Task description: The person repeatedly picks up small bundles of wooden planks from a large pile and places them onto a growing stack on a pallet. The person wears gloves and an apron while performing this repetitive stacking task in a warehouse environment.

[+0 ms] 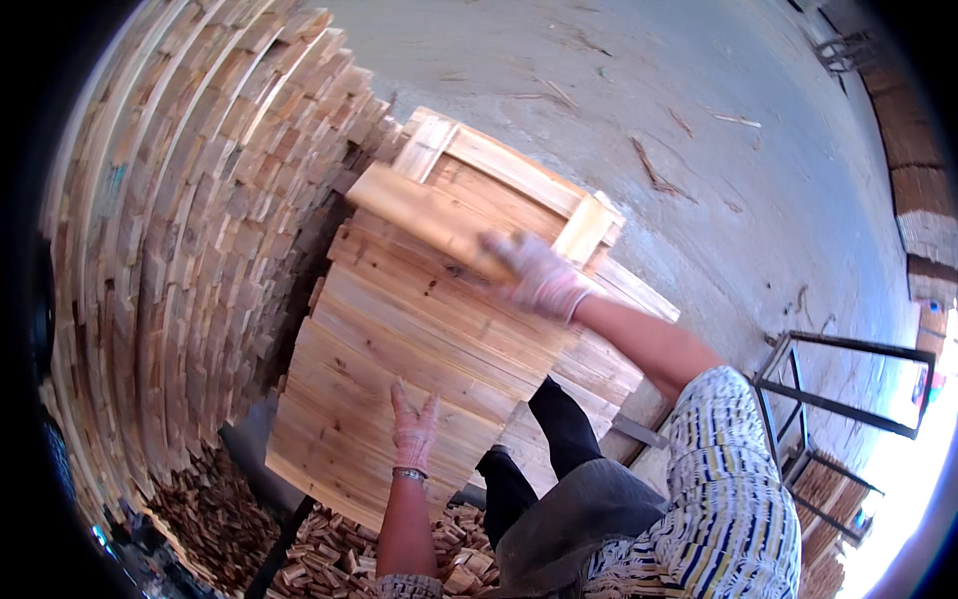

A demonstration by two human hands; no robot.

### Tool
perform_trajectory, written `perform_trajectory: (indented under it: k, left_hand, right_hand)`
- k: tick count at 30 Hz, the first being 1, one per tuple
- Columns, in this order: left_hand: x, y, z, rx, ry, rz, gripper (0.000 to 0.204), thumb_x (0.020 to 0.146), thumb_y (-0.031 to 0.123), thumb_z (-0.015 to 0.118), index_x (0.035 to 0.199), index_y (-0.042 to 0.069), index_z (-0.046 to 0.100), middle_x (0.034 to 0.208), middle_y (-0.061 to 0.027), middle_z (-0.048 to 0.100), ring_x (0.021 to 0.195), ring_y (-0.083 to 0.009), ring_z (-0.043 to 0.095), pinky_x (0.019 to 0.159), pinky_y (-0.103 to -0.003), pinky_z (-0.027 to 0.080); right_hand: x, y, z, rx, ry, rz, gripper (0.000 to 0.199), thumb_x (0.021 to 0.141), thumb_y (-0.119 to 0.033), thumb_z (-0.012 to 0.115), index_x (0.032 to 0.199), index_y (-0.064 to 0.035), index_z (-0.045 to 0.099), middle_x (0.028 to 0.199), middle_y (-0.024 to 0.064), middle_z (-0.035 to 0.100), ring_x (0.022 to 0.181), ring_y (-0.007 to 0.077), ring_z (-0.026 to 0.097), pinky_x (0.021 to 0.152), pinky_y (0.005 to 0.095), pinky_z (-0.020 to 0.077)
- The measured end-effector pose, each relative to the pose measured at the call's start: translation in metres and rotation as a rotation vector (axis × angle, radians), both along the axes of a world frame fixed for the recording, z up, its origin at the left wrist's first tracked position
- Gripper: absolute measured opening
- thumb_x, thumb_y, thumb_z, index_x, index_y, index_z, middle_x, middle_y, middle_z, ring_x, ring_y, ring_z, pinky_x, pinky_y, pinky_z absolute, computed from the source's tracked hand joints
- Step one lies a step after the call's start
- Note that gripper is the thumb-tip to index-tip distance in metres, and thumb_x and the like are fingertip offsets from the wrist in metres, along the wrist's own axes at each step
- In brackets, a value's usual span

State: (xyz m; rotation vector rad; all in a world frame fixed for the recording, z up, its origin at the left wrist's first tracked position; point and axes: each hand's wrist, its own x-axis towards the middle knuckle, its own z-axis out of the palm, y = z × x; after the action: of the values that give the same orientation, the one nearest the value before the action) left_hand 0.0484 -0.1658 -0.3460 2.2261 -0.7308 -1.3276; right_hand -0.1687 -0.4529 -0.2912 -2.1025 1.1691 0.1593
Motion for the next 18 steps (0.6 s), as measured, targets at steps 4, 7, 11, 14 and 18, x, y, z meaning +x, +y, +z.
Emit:
perform_trajectory:
  k: [4,7,11,14,18]
  left_hand:
    - [-0.006,0.019,-0.035,0.156,-0.247,-0.427,0.109,0.08,0.045,0.076,0.156,-0.004,0.014,0.161,-0.0308,0.014,0.151,-0.0428,0.012,0.124,-0.045,0.013]
    - [-0.016,0.002,-0.017,0.174,-0.139,-0.466,0.109,0.084,0.051,0.071,0.155,-0.006,0.012,0.162,-0.0295,0.013,0.152,-0.0408,0.008,0.124,-0.046,0.013]
    - [0.005,0.031,-0.02,0.152,-0.17,-0.339,0.107,0.087,0.057,0.063,0.156,-0.006,0.011,0.161,-0.0298,0.019,0.151,-0.041,0.017,0.123,-0.049,0.015]
    - [-0.017,0.087,-0.029,0.3,0.063,-0.036,0.106,0.087,0.066,0.058,0.157,-0.001,0.015,0.157,-0.0249,0.033,0.145,-0.0361,0.035,0.121,-0.041,0.026]
    - [-0.04,0.082,0.047,-0.044,-0.012,0.031,0.087,0.097,0.056,0.052,0.155,0.0,0.021,0.149,-0.0246,0.046,0.133,-0.0357,0.051,0.11,-0.04,0.042]
  right_hand:
    - [-0.03,-0.086,-0.047,-0.306,0.168,-0.055,0.075,0.085,-0.043,0.071,0.15,-0.0192,0.041,0.137,0.0257,0.048,0.12,0.0449,0.054,0.102,0.0486,0.0458]
    - [-0.018,-0.076,-0.066,-0.148,0.344,-0.164,0.081,0.092,-0.059,0.055,0.158,-0.0205,0.028,0.162,0.0237,0.022,0.148,0.0432,0.024,0.121,0.0484,0.021]
    - [-0.001,-0.101,-0.068,-0.026,0.323,0.168,0.096,0.088,-0.062,0.058,0.158,-0.006,0.022,0.163,0.0181,0.022,0.15,0.0376,0.021,0.122,0.0464,0.0186]
    - [0.007,-0.06,-0.123,0.037,0.262,0.384,0.091,0.088,-0.056,0.062,0.154,-0.0001,0.03,0.159,0.027,0.028,0.143,0.0428,0.034,0.118,0.045,0.0307]
    - [0.056,0.029,-0.099,-0.319,0.18,0.203,0.072,0.095,-0.041,0.058,0.153,-0.0058,0.033,0.147,0.0371,0.038,0.127,0.0526,0.048,0.11,0.053,0.0398]
